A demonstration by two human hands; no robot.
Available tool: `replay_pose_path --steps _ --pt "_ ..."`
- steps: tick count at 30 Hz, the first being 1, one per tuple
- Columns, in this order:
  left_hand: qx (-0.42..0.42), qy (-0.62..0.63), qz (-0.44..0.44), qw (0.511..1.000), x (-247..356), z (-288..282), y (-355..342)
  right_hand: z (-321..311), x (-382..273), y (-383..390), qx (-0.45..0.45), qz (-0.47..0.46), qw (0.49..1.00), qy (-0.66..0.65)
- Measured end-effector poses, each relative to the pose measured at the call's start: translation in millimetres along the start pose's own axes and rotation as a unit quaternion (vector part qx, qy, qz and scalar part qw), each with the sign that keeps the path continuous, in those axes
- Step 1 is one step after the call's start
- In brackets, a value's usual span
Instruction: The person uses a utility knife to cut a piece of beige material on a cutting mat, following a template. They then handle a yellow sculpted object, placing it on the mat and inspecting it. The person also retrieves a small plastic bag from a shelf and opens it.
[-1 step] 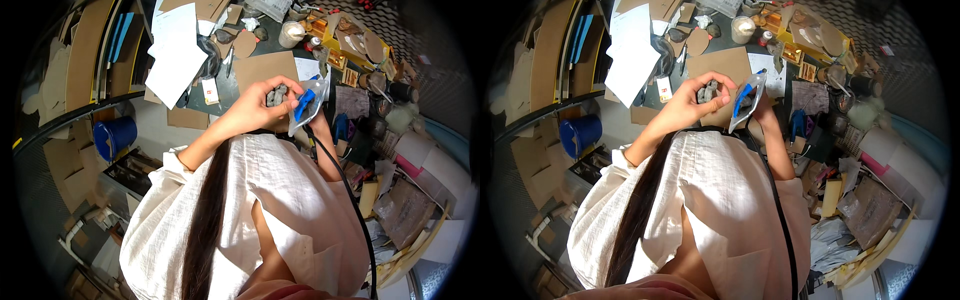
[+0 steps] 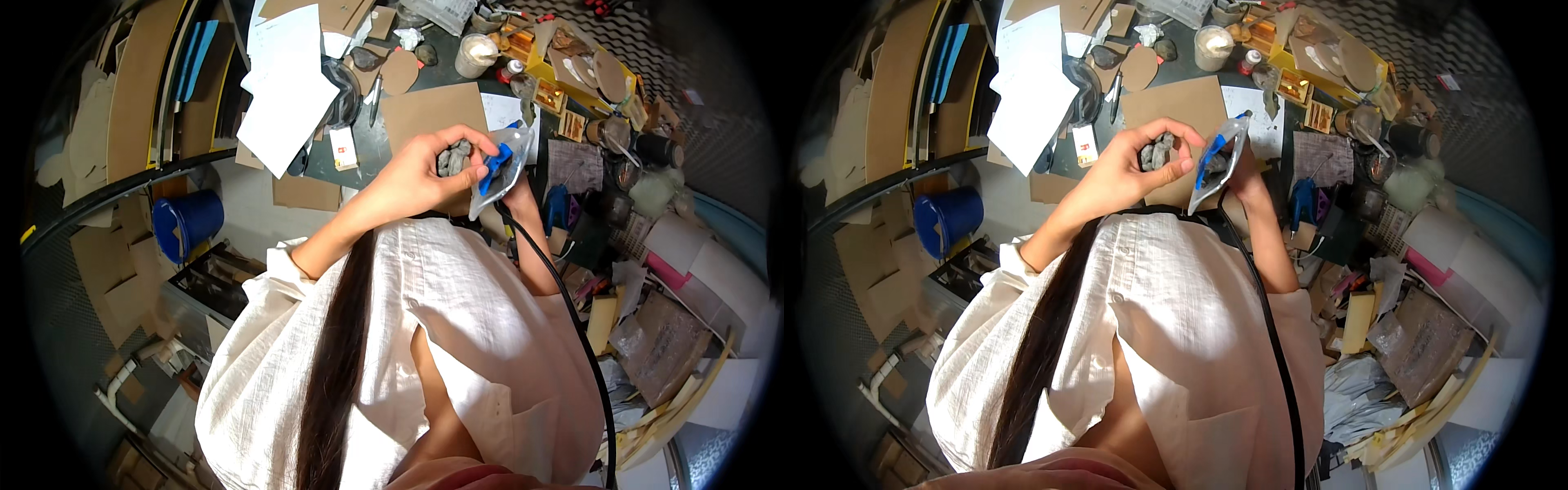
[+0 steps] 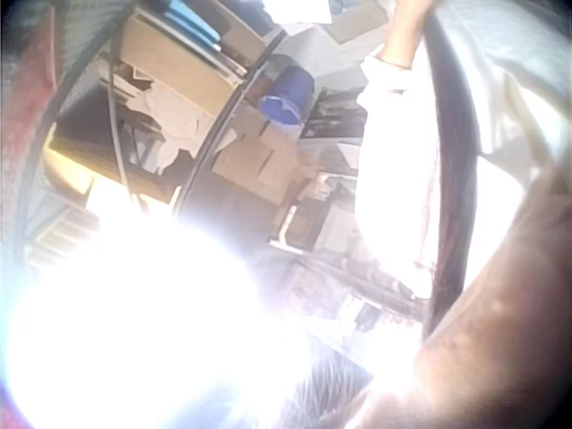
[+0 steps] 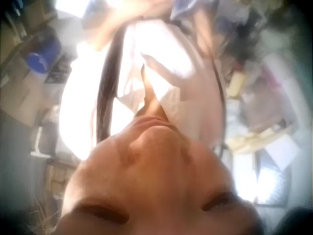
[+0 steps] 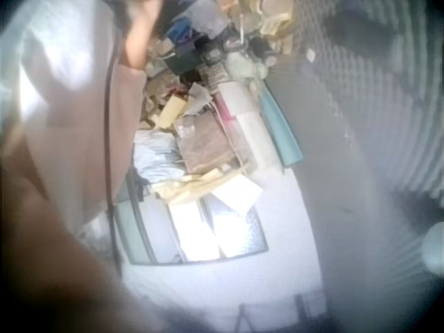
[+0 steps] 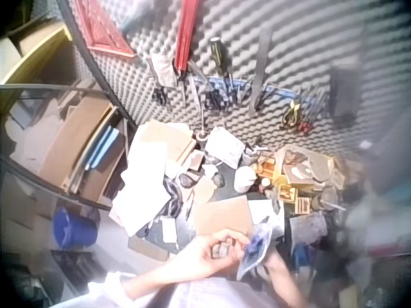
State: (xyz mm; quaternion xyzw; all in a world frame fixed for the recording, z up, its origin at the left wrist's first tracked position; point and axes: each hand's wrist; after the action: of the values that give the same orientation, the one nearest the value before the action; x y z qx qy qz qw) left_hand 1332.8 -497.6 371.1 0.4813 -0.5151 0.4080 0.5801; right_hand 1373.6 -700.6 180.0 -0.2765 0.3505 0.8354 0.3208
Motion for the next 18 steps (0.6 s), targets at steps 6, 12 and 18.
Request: replay_pose_path --steps 6,12,18 --pt "0.021 -0.197 -0.073 0.977 25.2 0.3 2.4 3.4 -0.3 -3.0 0.074 0.033 0.995 -0.059" --pt "0.022 -0.302 0.12 0.946 6.8 5.4 12.3 24.7 -10.1 2.5 0.077 0.002 0.996 -0.039" --pt "0.021 -0.399 0.083 0.913 8.8 13.3 13.2 -1.9 4.2 -2.2 0.052 0.01 0.996 -0.068"
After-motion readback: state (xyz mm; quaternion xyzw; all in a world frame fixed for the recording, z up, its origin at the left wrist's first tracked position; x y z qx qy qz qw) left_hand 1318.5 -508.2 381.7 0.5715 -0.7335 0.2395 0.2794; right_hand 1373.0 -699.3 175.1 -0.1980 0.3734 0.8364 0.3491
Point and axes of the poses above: each hand's wrist, its own y-axis away from the middle knuckle, its own z-axis out of the palm, x = y × z, and after that the axes turned 2 degrees about -y, right-handed
